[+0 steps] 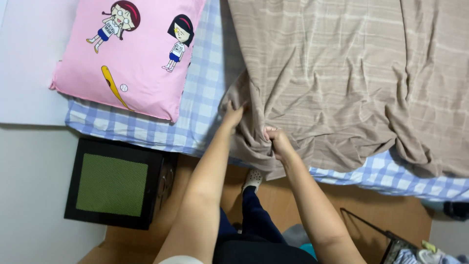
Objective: Taking a blanket from a closet and spreading it neatly over a bed.
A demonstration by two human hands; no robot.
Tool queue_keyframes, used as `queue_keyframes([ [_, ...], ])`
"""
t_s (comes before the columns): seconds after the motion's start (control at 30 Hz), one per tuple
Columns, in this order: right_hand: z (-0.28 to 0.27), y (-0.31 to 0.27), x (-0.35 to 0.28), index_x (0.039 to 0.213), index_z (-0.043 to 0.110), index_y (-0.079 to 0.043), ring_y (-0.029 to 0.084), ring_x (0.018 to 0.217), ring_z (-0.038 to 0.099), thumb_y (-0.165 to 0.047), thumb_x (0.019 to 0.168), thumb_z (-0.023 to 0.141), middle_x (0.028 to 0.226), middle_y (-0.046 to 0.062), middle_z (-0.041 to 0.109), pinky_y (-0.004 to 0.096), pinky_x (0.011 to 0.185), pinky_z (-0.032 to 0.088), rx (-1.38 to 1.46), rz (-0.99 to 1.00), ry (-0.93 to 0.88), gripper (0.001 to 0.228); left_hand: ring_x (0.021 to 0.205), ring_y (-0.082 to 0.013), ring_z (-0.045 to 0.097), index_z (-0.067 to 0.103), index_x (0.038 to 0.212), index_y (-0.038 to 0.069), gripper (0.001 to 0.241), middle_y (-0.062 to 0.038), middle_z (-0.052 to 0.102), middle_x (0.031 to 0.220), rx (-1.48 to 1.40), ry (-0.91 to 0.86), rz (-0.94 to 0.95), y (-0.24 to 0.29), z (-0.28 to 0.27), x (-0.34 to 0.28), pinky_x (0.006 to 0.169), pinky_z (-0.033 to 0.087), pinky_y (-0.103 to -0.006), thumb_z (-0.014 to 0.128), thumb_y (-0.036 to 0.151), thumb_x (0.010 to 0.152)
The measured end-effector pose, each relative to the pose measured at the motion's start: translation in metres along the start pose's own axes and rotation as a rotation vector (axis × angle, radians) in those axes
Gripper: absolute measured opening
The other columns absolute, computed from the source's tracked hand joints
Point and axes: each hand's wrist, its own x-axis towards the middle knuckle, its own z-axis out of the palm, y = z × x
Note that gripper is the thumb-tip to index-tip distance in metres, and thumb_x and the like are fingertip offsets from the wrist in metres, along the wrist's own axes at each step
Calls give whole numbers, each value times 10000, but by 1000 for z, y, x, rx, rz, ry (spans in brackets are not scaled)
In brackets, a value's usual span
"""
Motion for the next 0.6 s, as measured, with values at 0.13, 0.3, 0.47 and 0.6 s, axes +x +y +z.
queue_keyframes([
  [0.13,3,-14,1,680,524,-100,109,630,463,16,782,528,694,-17,523,246,608,404,-188,22,-32,154,1268,-323,546,430,1451,111,549,-174,524,1459,-597,-184,-420,-26,8,43,1026,485,-450,669,236,973],
  [0.3,-9,-9,24,755,593,-86,124,696,475,-4,866,510,769,15,578,256,696,407,-364,-253,434,161,1136,-394,649,666,1232,-6,269,-256,710,1252,-613,284,45,11,-98,-3,1034,508,-496,573,189,1072],
  [0.47,121,-19,49,1087,792,-97,197,999,692,-362,1035,580,1053,112,768,325,901,503,-937,-192,524,344,1104,-346,609,656,881,-11,169,-209,607,1021,424,-282,591,21,-168,-71,981,458,-436,707,150,890],
  [0.6,161,8,102,1132,752,-113,196,953,679,-384,997,618,1099,101,761,332,811,535,-612,63,259,331,1159,-386,626,692,983,18,162,-195,659,1198,155,-471,828,10,-183,-81,1027,478,-485,654,69,834],
])
